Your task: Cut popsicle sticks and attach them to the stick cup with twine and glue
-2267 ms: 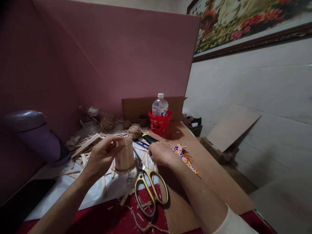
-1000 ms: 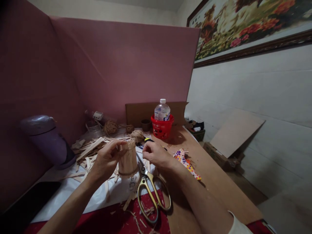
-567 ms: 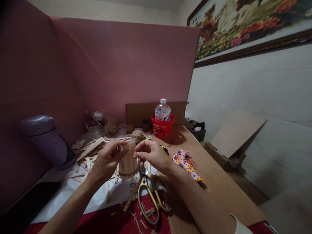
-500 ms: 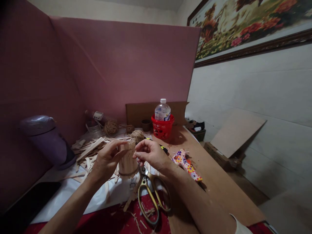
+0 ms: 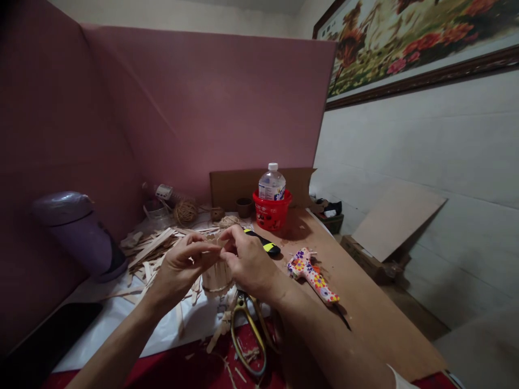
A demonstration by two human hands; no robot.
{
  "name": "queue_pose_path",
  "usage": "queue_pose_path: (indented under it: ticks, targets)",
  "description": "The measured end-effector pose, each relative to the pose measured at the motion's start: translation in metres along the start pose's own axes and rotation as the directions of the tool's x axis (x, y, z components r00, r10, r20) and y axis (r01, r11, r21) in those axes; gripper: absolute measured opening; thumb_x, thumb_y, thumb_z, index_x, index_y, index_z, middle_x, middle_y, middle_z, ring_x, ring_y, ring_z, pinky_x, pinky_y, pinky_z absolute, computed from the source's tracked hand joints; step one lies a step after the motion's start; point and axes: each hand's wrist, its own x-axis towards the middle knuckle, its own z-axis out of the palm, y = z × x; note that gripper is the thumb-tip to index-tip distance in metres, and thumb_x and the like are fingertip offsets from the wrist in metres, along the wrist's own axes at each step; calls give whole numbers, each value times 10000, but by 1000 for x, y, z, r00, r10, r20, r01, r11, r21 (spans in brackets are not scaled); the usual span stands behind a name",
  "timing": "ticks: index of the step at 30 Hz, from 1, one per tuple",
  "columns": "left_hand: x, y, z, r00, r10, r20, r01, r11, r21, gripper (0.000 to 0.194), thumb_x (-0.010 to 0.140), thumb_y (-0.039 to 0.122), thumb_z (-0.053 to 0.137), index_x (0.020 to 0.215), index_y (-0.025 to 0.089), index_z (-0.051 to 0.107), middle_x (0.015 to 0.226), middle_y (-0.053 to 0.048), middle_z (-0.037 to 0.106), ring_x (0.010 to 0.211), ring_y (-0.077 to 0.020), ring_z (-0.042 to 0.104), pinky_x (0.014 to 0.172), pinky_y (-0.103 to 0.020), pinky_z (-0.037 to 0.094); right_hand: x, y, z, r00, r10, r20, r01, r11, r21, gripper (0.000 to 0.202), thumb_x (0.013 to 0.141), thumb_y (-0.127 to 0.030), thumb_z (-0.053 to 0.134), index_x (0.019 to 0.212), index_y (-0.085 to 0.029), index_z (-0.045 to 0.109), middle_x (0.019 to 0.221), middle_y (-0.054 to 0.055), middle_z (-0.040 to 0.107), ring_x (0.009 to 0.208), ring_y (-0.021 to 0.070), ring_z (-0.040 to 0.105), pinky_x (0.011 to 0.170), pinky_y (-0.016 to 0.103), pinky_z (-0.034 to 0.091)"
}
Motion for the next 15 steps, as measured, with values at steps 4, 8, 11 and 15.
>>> queue_pose_path:
  ticks: [4, 8, 11, 15]
  targets:
    - [0, -1, 1, 1000, 15, 2, -15, 999, 43, 76, 798, 242, 640, 766, 241, 709, 829, -17, 518, 777, -138, 511, 641, -235, 416, 0, -2, 1, 999, -48, -25, 46, 995, -85, 198, 784, -78, 560, 950, -181, 527, 801, 10, 620, 730, 139, 593, 664, 264, 460]
    - [0, -1, 2, 1000, -6, -7, 6, 1000, 14, 64, 800, 251, 633, 763, 219, 674, 836, -17, 512, 776, -143, 513, 634, -238, 412, -2, -2, 0, 996, -74, -45, 68, 992, -110, 164, 811, -66, 511, 919, -182, 550, 838, 20, 634, 771, 141, 595, 701, 262, 456]
    - [-1, -2, 2, 1000, -13, -7, 13, 1000, 26, 76, 814, 210, 605, 761, 217, 660, 830, -11, 507, 750, -133, 497, 631, -238, 401, -4, -3, -1, 996, -85, -28, 77, 976, -206, 131, 815, -76, 513, 860, -179, 580, 808, 21, 641, 757, 146, 584, 694, 263, 439]
    - [-1, -5, 2, 1000, -10, -8, 10, 998, 60, 86, 809, 177, 605, 750, 215, 655, 826, -6, 500, 749, -129, 483, 629, -233, 387, -5, -2, -1, 998, -60, 16, 62, 962, -266, 95, 808, -98, 546, 804, -167, 611, 789, 24, 644, 729, 142, 571, 651, 249, 416]
